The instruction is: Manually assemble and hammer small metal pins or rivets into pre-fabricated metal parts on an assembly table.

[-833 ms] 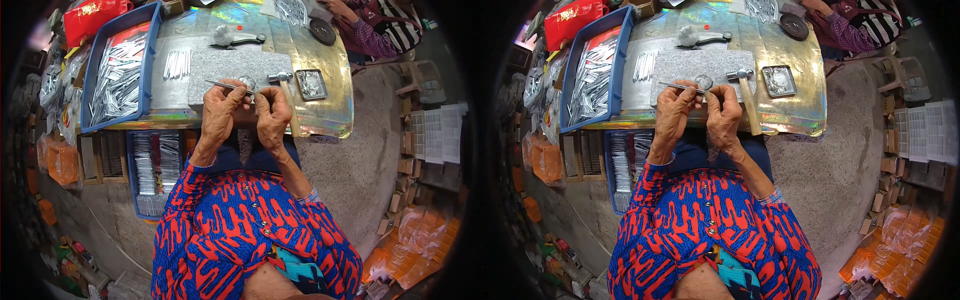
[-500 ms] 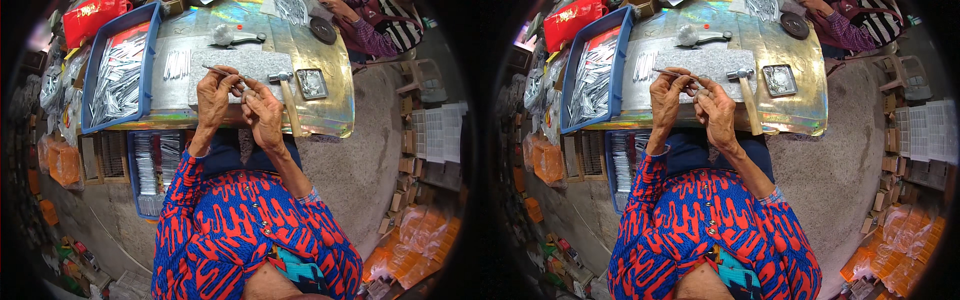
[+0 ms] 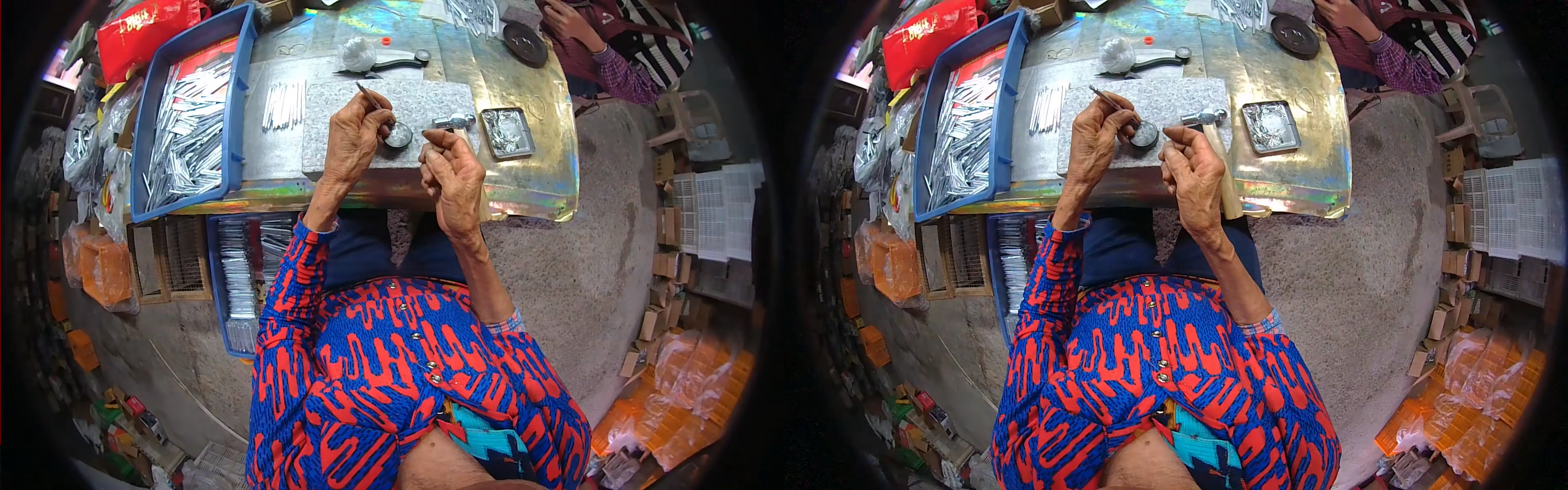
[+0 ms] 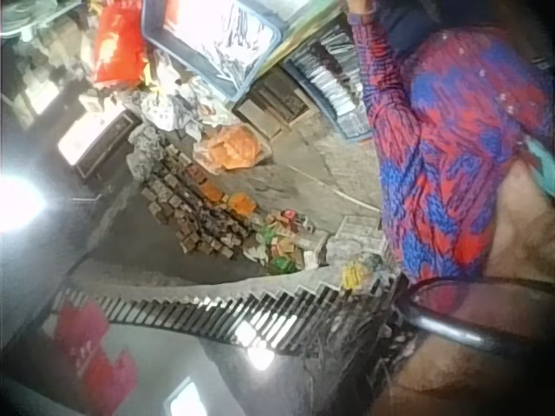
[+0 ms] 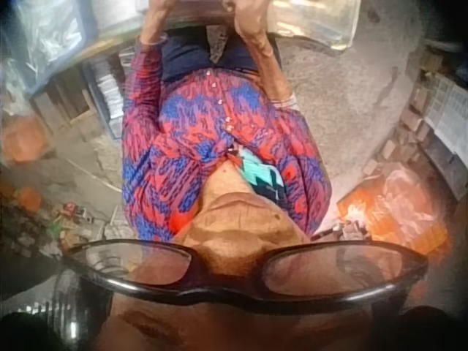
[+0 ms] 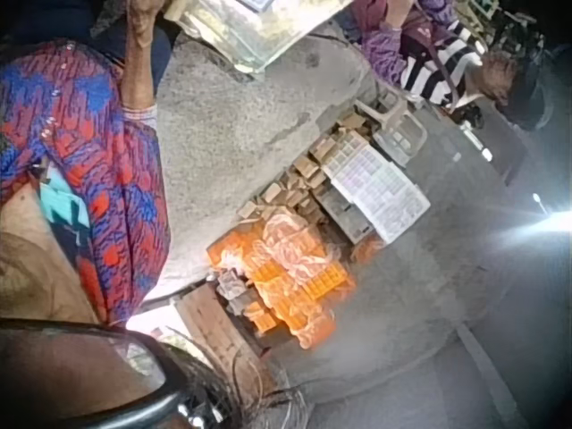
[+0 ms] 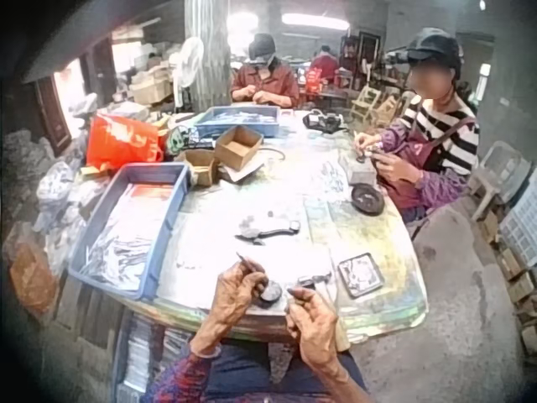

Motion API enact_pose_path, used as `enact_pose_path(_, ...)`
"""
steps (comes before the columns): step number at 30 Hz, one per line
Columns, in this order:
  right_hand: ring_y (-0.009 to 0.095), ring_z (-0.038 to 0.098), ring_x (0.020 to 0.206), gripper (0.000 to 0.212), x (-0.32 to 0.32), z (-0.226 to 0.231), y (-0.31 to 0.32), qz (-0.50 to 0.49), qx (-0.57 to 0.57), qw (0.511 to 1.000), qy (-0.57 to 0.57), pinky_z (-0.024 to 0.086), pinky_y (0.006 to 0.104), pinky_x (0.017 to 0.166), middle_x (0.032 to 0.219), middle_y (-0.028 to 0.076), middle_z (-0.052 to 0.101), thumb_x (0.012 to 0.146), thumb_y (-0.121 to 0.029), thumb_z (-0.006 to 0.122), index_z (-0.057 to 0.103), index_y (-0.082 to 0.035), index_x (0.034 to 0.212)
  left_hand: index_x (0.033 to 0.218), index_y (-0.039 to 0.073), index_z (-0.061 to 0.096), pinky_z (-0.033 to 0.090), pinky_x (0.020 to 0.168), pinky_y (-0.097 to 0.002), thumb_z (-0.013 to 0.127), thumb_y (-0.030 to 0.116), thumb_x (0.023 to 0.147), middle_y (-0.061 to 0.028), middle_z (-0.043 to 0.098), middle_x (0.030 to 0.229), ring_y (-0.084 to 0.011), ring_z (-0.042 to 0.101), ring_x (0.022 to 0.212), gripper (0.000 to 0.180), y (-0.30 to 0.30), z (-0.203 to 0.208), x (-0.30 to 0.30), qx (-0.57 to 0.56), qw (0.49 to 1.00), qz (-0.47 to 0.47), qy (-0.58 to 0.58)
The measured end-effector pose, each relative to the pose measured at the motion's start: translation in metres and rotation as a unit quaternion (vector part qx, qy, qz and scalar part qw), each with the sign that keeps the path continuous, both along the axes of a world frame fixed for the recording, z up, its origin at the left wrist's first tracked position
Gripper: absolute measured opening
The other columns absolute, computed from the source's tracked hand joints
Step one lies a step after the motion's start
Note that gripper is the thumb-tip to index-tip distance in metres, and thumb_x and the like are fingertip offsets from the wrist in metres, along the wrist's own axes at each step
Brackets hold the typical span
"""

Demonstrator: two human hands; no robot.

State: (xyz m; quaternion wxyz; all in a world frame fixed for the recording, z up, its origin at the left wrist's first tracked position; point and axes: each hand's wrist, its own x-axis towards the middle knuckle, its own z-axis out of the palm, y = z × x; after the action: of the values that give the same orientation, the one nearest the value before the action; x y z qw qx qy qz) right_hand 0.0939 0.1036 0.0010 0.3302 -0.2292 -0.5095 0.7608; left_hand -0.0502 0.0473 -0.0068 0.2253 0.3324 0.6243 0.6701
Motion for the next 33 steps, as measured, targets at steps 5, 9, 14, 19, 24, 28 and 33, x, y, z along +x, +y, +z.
enact_pose_path(5, 0.003, 0.044, 0.054, 0.023, 0.002, -0.005, 0.002, 0.009, 0.008, 1.0, -0.024, 0.033, 0.0154, 0.042, 0.076, 0.005, 0.052, 0.086, -0.005, 0.05, 0.048, 0.006, 0.106, 0.081, 0.002, 0.055, 0.041, 0.05, -0.0188, 0.051, 0.004, 0.083, -0.0007, 0.057, 0.065, -0.0046, 0.051, 0.056, 0.005, 0.0, 0.007, -0.001, -0.03, 0.999, -0.021, 0.014)
enact_pose_path(9, 0.003, 0.044, 0.054, 0.023, 0.002, -0.006, 0.005, 0.013, 0.015, 0.999, -0.027, 0.033, 0.0151, 0.042, 0.075, 0.004, 0.052, 0.085, -0.005, 0.05, 0.048, 0.006, 0.105, 0.08, 0.002, 0.054, 0.042, 0.05, -0.0193, 0.052, 0.004, 0.082, -0.0003, 0.056, 0.064, -0.0053, 0.051, 0.055, 0.004, 0.0, 0.007, -0.004, -0.037, 0.999, -0.031, 0.02)
enact_pose_path(14, 0.003, 0.044, 0.055, 0.022, 0.001, -0.001, 0.011, 0.02, 0.044, 0.997, -0.053, 0.034, 0.0151, 0.043, 0.075, 0.003, 0.052, 0.086, -0.006, 0.051, 0.05, 0.005, 0.105, 0.083, 0.002, 0.057, 0.043, 0.053, -0.0199, 0.052, 0.003, 0.083, -0.0009, 0.058, 0.068, -0.0056, 0.052, 0.06, 0.004, 0.0, 0.008, -0.007, -0.076, 0.992, -0.062, 0.073)
enact_pose_path(19, 0.003, 0.044, 0.056, 0.02, -0.005, 0.013, 0.019, 0.019, 0.139, 0.984, -0.109, 0.037, 0.0169, 0.048, 0.076, 0.002, 0.053, 0.087, -0.006, 0.049, 0.051, 0.005, 0.103, 0.083, 0.001, 0.056, 0.043, 0.054, -0.022, 0.053, 0.0, 0.081, -0.0035, 0.058, 0.066, -0.0075, 0.053, 0.06, 0.004, 0.0, 0.011, -0.005, -0.08, 0.976, -0.064, 0.19)
enact_pose_path(24, 0.004, 0.043, 0.056, 0.019, -0.02, 0.038, 0.026, 0.032, 0.2, 0.976, -0.085, 0.038, 0.0181, 0.05, 0.07, 0.0, 0.051, 0.088, -0.008, 0.048, 0.053, 0.004, 0.102, 0.082, 0.001, 0.055, 0.044, 0.057, -0.0263, 0.055, 0.0, 0.079, -0.008, 0.058, 0.07, -0.0145, 0.055, 0.062, 0.003, 0.003, -0.002, -0.003, -0.003, 0.959, -0.045, 0.281)
enact_pose_path(28, 0.006, 0.045, 0.06, 0.018, -0.034, 0.056, 0.025, 0.058, 0.259, 0.962, -0.069, 0.039, 0.022, 0.053, 0.068, 0.0, 0.053, 0.089, -0.015, 0.05, 0.058, 0.0, 0.096, 0.08, 0.001, 0.051, 0.045, 0.058, -0.0328, 0.055, -0.001, 0.074, -0.012, 0.055, 0.072, -0.0288, 0.058, 0.068, 0.008, -0.001, -0.004, -0.001, 0.02, 0.945, -0.022, 0.327)
enact_pose_path(33, 0.007, 0.045, 0.061, 0.025, -0.039, 0.059, 0.024, 0.093, 0.26, 0.952, -0.13, 0.038, 0.023, 0.053, 0.065, 0.0, 0.053, 0.087, -0.021, 0.054, 0.06, 0.002, 0.081, 0.081, 0.001, 0.052, 0.045, 0.058, -0.0337, 0.054, 0.001, 0.076, -0.0124, 0.055, 0.073, -0.0298, 0.057, 0.067, 0.005, 0.002, -0.009, 0.002, 0.031, 0.955, -0.006, 0.296)
